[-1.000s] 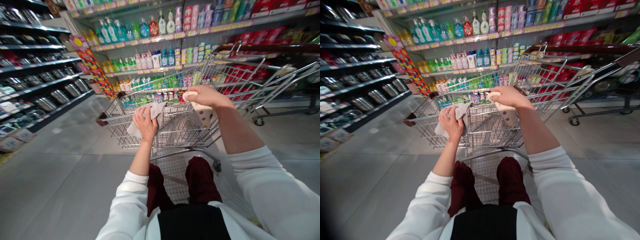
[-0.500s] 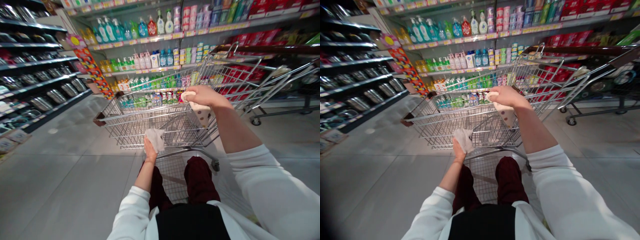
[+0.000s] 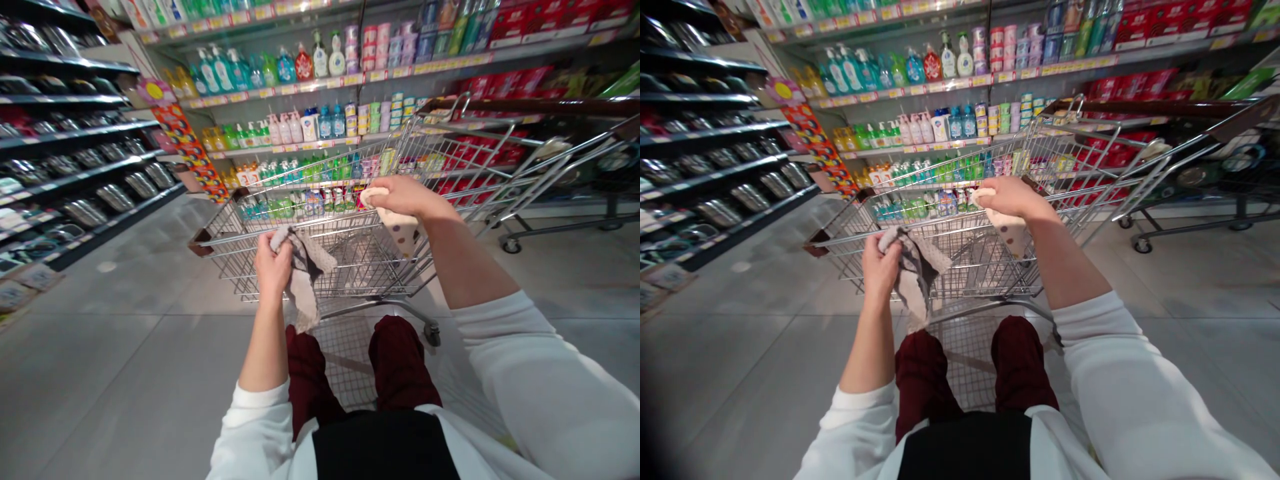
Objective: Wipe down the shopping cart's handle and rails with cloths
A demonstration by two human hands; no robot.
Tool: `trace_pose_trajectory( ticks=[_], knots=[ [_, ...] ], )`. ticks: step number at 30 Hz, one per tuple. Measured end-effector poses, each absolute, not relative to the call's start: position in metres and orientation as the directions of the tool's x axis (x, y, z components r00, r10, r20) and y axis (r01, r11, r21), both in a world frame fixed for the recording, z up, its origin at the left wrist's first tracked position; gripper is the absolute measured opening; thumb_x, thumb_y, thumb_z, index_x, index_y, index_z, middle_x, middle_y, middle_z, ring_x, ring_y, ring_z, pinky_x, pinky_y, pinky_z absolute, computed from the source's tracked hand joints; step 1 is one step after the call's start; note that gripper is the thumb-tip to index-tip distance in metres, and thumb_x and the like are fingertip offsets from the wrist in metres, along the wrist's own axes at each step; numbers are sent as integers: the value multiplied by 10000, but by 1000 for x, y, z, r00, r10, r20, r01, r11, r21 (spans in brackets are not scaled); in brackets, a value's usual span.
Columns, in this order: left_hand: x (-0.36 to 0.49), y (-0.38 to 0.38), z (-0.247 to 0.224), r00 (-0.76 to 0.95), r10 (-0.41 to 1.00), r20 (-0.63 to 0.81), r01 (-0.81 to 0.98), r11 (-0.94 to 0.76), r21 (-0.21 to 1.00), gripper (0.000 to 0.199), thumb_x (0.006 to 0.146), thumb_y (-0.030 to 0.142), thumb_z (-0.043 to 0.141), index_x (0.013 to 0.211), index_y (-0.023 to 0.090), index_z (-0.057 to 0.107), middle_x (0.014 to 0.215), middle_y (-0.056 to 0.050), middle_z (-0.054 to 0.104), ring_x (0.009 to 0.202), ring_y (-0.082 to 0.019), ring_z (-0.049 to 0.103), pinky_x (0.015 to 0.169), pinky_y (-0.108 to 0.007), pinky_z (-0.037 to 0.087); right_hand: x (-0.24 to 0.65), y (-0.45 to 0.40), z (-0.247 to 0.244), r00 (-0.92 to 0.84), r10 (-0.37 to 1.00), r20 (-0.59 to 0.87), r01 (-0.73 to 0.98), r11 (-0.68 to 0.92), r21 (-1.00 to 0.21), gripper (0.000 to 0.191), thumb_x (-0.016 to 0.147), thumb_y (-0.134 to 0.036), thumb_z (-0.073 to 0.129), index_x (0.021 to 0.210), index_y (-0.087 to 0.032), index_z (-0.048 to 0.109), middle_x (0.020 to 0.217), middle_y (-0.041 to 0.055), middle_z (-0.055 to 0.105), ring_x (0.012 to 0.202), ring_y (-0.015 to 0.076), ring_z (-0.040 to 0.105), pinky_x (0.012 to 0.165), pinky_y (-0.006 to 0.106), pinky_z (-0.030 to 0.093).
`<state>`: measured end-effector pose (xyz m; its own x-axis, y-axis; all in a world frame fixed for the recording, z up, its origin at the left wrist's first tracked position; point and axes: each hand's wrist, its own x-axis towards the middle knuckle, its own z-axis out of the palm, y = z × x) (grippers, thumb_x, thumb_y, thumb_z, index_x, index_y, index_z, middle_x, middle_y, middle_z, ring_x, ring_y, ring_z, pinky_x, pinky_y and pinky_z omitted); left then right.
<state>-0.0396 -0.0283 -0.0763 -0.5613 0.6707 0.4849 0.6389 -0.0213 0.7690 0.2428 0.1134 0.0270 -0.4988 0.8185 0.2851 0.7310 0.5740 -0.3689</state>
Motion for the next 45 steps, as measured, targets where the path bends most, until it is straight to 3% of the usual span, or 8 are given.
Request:
trace_pose_trajectory(
  ticks=[4,7,13,17,24,35,40,45],
  knots=[
    [-26,-3,-48,-595,336,730,732,-147,665,413,874,334,619,1262,210,546,1239,-83,643,1144,-218,603,1030,-362,460,244,114,26,-501,817,284,723,576,-383,313,850,-434,618,1065,-255,757,986,76,749,905,262,644,781,386,451],
    [-6,15,-45,-425,466,776,839,-119,531,452,938,429,598,1333,212,565,1313,-128,627,1242,-271,564,1083,-432,425,244,114,26,-498,818,288,725,575,-379,315,854,-438,609,1061,-249,752,972,73,746,880,250,638,761,374,446],
    [11,25,-43,-230,670,705,956,20,293,477,991,616,459,1107,244,734,1123,-117,711,1149,-316,598,1077,-524,378,243,113,25,-489,821,294,731,569,-376,304,860,-478,604,1006,-250,744,984,73,738,884,249,631,758,375,440],
    [-2,26,-43,-222,714,664,961,42,275,515,1035,563,356,1035,219,739,986,-119,700,1009,-291,633,933,-435,444,243,113,24,-486,822,295,735,568,-372,309,859,-471,609,1036,-256,743,981,72,739,894,250,631,766,374,440],
    [-2,26,-112,-252,492,833,939,-83,334,416,1001,396,444,1290,193,663,1319,-178,618,1287,-304,512,1146,-481,305,244,115,22,-479,822,309,730,568,-379,330,851,-498,607,1046,-270,745,1002,66,741,900,245,630,775,371,443],
    [-5,-1,-228,-289,772,566,917,54,395,393,933,174,534,1290,215,692,1217,-180,622,1175,-299,591,1041,-461,459,243,112,24,-474,829,297,744,558,-368,329,856,-464,612,1081,-271,754,1024,68,751,943,264,644,809,393,464],
    [-7,-10,-207,-325,738,591,888,24,460,354,993,286,531,1315,188,642,1183,-166,652,1160,-279,624,944,-394,510,243,113,25,-470,829,301,752,555,-356,324,852,-458,615,1069,-265,759,1013,75,749,935,272,647,806,404,461],
    [7,2,-132,-373,424,825,885,-106,454,440,1014,474,489,1312,175,615,1229,-167,663,1184,-273,616,1037,-432,467,243,113,24,-475,826,303,747,561,-357,316,855,-454,613,1073,-278,759,1011,68,752,940,266,649,795,392,465]
  ],
)
